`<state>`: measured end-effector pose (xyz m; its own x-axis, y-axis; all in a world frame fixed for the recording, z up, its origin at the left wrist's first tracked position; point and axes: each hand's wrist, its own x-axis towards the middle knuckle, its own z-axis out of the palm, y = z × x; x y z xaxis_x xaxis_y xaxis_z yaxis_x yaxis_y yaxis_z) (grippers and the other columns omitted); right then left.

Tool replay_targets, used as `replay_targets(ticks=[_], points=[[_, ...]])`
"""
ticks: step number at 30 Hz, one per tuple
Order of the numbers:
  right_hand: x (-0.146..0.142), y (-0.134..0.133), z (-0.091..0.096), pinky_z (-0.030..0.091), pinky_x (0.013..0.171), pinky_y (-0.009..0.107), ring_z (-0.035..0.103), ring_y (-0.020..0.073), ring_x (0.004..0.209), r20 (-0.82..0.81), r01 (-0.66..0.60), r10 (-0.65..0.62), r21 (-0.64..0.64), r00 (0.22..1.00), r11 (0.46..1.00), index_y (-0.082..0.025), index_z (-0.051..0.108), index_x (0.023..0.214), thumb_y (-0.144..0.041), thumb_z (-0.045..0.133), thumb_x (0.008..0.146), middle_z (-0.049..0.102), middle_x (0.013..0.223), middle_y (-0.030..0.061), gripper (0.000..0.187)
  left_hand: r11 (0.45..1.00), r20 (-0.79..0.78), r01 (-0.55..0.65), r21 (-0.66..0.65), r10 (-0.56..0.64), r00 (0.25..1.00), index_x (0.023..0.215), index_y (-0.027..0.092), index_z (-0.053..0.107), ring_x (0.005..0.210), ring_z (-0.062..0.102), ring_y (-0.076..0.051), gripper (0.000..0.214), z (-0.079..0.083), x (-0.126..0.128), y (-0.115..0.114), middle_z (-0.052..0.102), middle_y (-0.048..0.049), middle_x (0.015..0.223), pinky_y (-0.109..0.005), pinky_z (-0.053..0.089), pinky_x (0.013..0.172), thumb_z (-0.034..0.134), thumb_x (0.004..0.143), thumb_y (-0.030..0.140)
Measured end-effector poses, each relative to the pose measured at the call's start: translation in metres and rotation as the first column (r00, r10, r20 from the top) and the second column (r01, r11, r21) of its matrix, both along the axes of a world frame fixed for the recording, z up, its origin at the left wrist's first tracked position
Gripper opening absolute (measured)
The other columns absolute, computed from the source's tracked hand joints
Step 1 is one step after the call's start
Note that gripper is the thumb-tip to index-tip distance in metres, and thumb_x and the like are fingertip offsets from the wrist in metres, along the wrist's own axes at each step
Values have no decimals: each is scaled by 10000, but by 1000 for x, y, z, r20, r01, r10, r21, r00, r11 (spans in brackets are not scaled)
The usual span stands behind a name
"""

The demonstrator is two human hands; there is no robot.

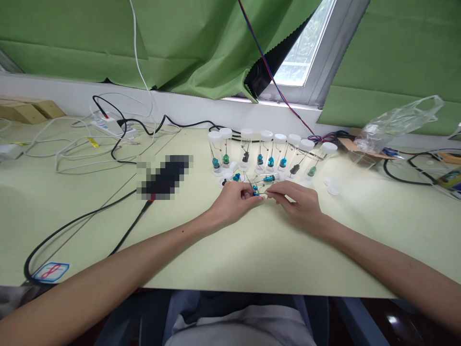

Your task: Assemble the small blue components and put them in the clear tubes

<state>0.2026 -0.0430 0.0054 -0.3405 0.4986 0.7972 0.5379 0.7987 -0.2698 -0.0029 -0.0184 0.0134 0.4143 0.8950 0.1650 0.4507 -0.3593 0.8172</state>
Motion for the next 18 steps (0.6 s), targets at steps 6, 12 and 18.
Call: replay_targets(ticks=[6, 12, 18], points=[[3, 4, -3, 613, 697, 295, 732, 180, 801, 45, -8, 4, 94, 999, 996, -245, 692, 1002, -128, 567, 947, 765, 894, 50, 180, 1000, -11, -7, 10, 7, 1000, 552, 171, 458, 544, 310, -99, 447, 0, 0, 1, 399, 38, 543, -265, 225, 512, 660, 795, 487], [4, 6, -2, 600, 667, 288, 722, 175, 763, 101, 16, -26, 96, 995, 995, -244, 685, 992, -192, 548, 973, 759, 876, 48, 147, 999, -30, -26, 42, 27, 999, 551, 171, 461, 536, 313, -100, 460, -2, 0, 0, 410, 37, 533, -264, 228, 506, 656, 800, 506], [5, 7, 0, 572, 649, 284, 716, 183, 759, 169, 11, -36, 146, 985, 989, -213, 674, 982, -199, 546, 981, 756, 849, 65, 129, 995, -69, -59, 84, 65, 996, 566, 174, 484, 538, 355, -106, 439, -4, 1, 0, 440, 34, 536, -265, 255, 510, 666, 797, 501]])
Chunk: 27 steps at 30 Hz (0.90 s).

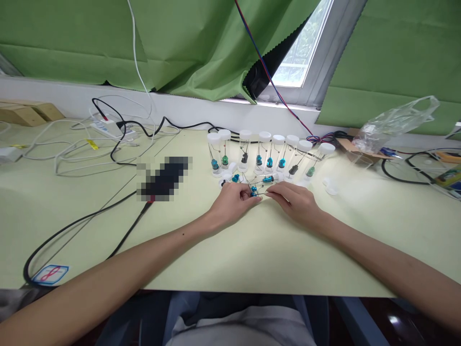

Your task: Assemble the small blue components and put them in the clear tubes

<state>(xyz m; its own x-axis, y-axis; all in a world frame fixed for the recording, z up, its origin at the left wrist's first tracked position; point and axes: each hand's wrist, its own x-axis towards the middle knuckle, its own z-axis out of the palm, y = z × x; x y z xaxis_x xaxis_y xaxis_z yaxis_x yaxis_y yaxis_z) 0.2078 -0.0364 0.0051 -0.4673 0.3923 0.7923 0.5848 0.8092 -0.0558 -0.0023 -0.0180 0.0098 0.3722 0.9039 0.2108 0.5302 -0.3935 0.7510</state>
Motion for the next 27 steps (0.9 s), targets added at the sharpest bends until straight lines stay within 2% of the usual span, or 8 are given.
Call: replay_targets(ticks=[13, 27], points=[[5, 3, -1, 468, 574, 275, 654, 171, 668, 168, 70, -55, -88, 984, 994, -186, 635, 958, -239, 462, 1021, 736, 816, 73, 192, 996, -51, -6, 87, 11, 999, 559, 188, 402, 540, 360, -114, 430, -1, -1, -1, 428, 38, 525, -273, 255, 512, 652, 819, 422], [3, 3, -4, 478, 609, 282, 655, 170, 684, 98, 60, -45, -163, 994, 985, -182, 619, 931, -207, 511, 995, 730, 824, 56, 128, 995, -70, -11, 100, 18, 997, 561, 187, 416, 544, 371, -114, 408, -1, -1, -1, 446, 40, 524, -278, 273, 516, 652, 821, 395]])
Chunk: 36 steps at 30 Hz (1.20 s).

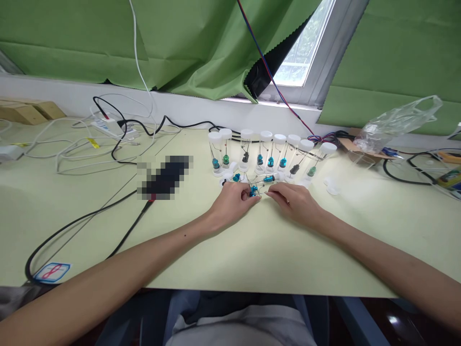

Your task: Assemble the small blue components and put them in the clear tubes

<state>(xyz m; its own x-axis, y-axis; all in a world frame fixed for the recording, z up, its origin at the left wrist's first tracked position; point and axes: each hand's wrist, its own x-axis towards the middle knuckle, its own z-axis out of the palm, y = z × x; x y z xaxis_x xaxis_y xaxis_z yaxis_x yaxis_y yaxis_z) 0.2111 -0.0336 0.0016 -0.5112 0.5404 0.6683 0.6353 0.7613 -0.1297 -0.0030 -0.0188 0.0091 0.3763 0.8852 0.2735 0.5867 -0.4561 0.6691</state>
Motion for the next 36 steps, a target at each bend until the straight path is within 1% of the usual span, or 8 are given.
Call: replay_targets(ticks=[3, 8, 15, 20, 25, 29, 36], points=[[-1, -2, 0, 458, 587, 267, 633, 152, 644, -40, 15, -18, -53, 999, 998, -182, 622, 914, -201, 523, 988, 709, 779, 37, 125, 1000, 0, -4, 3, 4, 1000, 553, 186, 410, 539, 366, -112, 419, 0, 0, 0, 440, 42, 515, -275, 271, 508, 659, 816, 396], [-4, -5, 3, 462, 594, 247, 624, 139, 643, -104, 59, -79, -186, 991, 981, -192, 634, 892, -208, 540, 974, 701, 763, 19, 126, 1000, -2, -11, 18, 11, 1000, 546, 183, 415, 528, 369, -109, 415, 0, 0, -1, 446, 43, 505, -272, 269, 498, 666, 814, 378], [-7, -6, 8, 456, 595, 247, 594, 132, 593, -153, 63, -113, -296, 982, 953, -184, 639, 851, -195, 562, 950, 677, 690, 4, 126, 1000, -1, -12, 20, 12, 1000, 547, 185, 432, 531, 384, -115, 397, -1, 0, 0, 470, 38, 506, -271, 283, 500, 668, 808, 368], [-6, -6, 5, 449, 599, 248, 592, 135, 609, -136, 63, -101, -262, 986, 963, -188, 630, 863, -219, 549, 963, 670, 706, 10, 133, 1000, -5, -14, 26, 14, 1000, 543, 185, 425, 529, 380, -114, 403, 0, 1, -1, 465, 39, 505, -274, 280, 503, 665, 811, 365], [-5, -8, 2, 433, 604, 251, 583, 136, 617, -73, 71, -89, -221, 993, 973, -186, 615, 879, -219, 523, 975, 666, 731, 18, 137, 999, -15, -16, 41, 17, 1000, 556, 184, 441, 538, 396, -116, 385, 0, 0, -1, 481, 38, 518, -275, 289, 511, 666, 817, 357], [-5, -7, 2, 417, 604, 253, 566, 133, 606, -33, 83, -92, -223, 995, 971, -184, 608, 883, -223, 508, 984, 661, 736, 18, 147, 999, -25, -20, 36, 21, 999, 561, 184, 456, 540, 410, -118, 374, 1, 0, -1, 496, 36, 523, -275, 297, 513, 674, 813, 354], [-4, -6, 2, 412, 622, 267, 567, 144, 644, 26, 111, -108, -243, 994, 964, -186, 597, 890, -240, 472, 1003, 662, 771, 26, 177, 999, -23, -36, 21, 36, 999, 553, 190, 422, 551, 415, -126, 391, 2, 1, -3, 481, 32, 521, -275, 283, 506, 669, 818, 339]])
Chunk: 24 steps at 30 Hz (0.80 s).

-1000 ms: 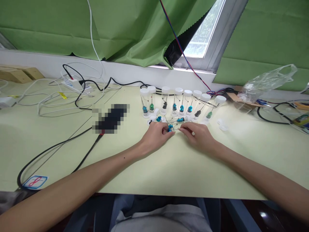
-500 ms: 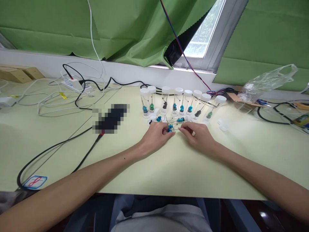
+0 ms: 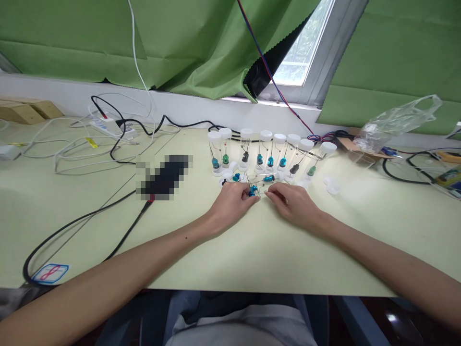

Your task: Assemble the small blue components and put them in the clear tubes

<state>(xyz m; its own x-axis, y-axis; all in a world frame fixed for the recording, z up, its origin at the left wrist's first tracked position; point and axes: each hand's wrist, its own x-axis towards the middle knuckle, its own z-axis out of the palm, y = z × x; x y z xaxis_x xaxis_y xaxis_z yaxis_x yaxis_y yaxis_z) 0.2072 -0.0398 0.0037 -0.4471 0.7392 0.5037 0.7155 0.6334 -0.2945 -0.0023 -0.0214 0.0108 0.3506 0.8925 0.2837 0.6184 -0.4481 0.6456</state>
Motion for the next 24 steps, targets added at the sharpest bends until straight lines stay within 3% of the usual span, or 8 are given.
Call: replay_targets(ticks=[11, 24], points=[[-2, 1, 0, 413, 625, 287, 588, 173, 680, 71, -37, 30, 89, 997, 995, -175, 578, 908, -218, 437, 1011, 667, 808, 58, 180, 1000, 13, -11, -6, 11, 1000, 569, 193, 470, 560, 434, -135, 359, -2, 0, 1, 509, 27, 532, -278, 306, 520, 684, 809, 354], [-7, -2, 2, 439, 594, 267, 542, 140, 586, -168, -21, 4, -100, 986, 995, -188, 615, 850, -249, 502, 973, 641, 686, 18, 178, 1000, 26, -13, -5, 13, 1000, 574, 193, 506, 547, 418, -135, 353, -4, -1, 4, 490, 37, 502, -286, 303, 540, 698, 781, 405]])
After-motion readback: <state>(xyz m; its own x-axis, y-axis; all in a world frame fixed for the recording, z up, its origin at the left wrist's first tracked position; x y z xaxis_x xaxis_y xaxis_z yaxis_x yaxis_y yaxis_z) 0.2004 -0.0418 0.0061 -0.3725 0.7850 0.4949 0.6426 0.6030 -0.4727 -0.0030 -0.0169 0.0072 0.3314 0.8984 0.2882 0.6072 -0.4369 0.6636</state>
